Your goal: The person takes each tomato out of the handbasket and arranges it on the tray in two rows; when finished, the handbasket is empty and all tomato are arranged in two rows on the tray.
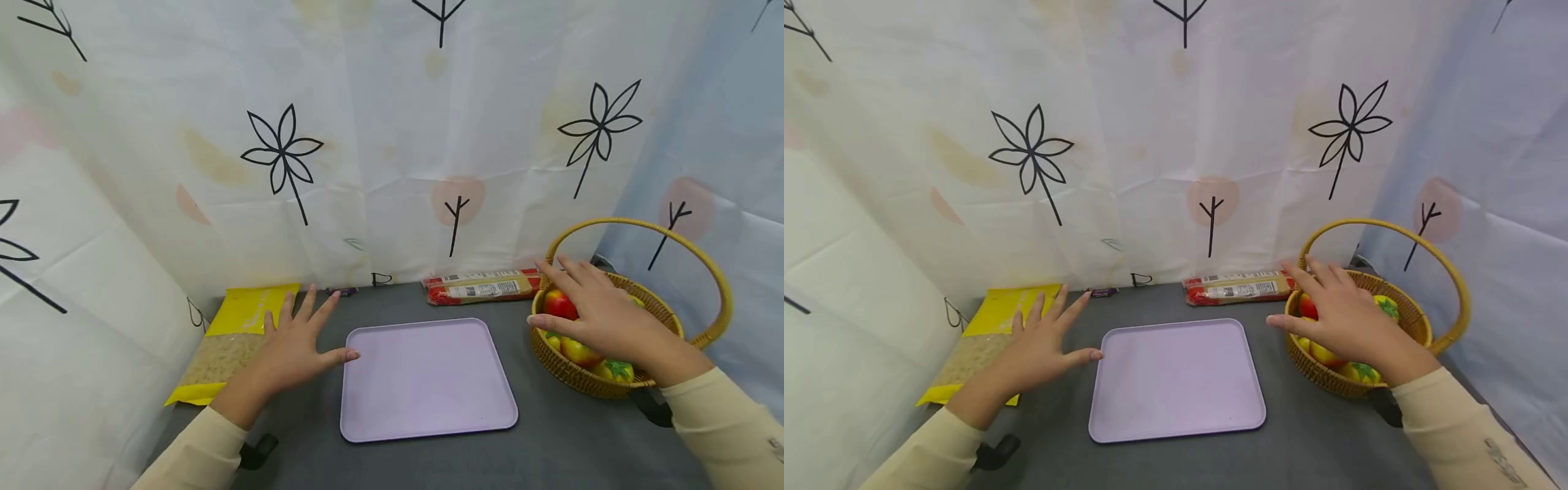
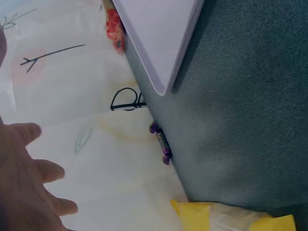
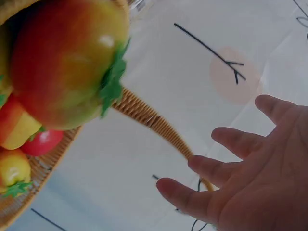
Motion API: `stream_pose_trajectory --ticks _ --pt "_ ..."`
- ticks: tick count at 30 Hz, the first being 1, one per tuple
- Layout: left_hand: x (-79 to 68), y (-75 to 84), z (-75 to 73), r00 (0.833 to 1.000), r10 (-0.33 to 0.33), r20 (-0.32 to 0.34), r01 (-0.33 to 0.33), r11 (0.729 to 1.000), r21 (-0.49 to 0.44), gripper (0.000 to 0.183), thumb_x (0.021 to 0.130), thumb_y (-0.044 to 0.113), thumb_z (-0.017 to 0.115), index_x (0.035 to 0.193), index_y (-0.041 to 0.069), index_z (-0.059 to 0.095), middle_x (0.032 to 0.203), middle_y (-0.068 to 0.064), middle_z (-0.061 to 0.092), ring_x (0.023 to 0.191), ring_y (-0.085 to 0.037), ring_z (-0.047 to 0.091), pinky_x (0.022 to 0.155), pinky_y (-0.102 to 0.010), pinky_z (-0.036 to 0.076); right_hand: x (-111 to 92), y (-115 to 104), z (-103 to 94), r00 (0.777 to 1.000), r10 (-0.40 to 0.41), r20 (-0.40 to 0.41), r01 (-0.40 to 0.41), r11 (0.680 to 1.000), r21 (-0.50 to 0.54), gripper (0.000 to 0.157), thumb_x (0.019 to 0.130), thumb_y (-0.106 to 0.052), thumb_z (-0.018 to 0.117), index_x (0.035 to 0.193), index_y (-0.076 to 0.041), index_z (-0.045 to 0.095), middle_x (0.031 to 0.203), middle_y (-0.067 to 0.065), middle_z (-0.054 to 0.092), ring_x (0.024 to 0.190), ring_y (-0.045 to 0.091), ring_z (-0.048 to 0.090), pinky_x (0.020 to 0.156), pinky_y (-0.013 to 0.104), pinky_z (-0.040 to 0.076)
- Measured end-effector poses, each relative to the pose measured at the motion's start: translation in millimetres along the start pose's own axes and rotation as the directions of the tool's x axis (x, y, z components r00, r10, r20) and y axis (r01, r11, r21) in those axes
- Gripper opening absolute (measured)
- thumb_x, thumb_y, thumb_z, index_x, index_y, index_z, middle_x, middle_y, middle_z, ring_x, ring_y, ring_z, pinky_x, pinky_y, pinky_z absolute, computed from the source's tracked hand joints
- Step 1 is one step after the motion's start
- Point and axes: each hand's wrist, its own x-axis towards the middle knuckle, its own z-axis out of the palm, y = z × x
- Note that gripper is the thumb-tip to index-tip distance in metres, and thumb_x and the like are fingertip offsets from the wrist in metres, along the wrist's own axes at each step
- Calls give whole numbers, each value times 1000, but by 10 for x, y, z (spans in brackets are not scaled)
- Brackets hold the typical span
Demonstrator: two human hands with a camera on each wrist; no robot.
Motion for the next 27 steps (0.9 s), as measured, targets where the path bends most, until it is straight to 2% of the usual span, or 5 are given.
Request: stream_pose_trajectory --ticks 7,12,20,25,27 --pt "-46 -77 56 997 30 -66 -38 990 -134 105 94 74 67 176 25 23 180 -18 9 158 -61 6 113 -90 4 -105 226 15 998 -13 -63 19 994 105 101 101 -56 71 175 -10 20 171 36 21 149 66 22 106 91 23" --pt "-89 -137 174 987 64 -147 -104 953 -285 95 101 56 71 176 22 25 178 -18 17 157 -59 17 116 -87 14 -190 355 101 993 -17 -115 39 981 188 95 102 -47 72 173 -8 23 170 34 26 149 64 23 108 91 21" --pt "-149 -232 415 971 42 -237 -174 801 -573 77 111 33 60 176 20 22 178 -14 25 157 -48 29 119 -75 27 -326 529 328 983 -1 -183 58 950 307 89 103 -34 71 173 -7 24 167 35 29 145 63 25 106 92 22" --pt "-168 -230 586 974 22 -225 -185 653 -734 69 116 24 48 176 16 17 177 -20 21 158 -49 26 119 -65 32 -381 575 456 985 50 -166 6 947 320 91 103 -35 72 172 -4 23 162 37 31 140 62 30 99 92 31" --pt "-171 -218 657 977 9 -212 -176 594 -785 67 117 23 44 176 14 16 177 -23 21 156 -53 28 119 -68 31 -400 580 504 985 69 -158 -14 945 326 91 103 -36 73 171 -3 24 161 37 31 139 61 30 98 92 32"
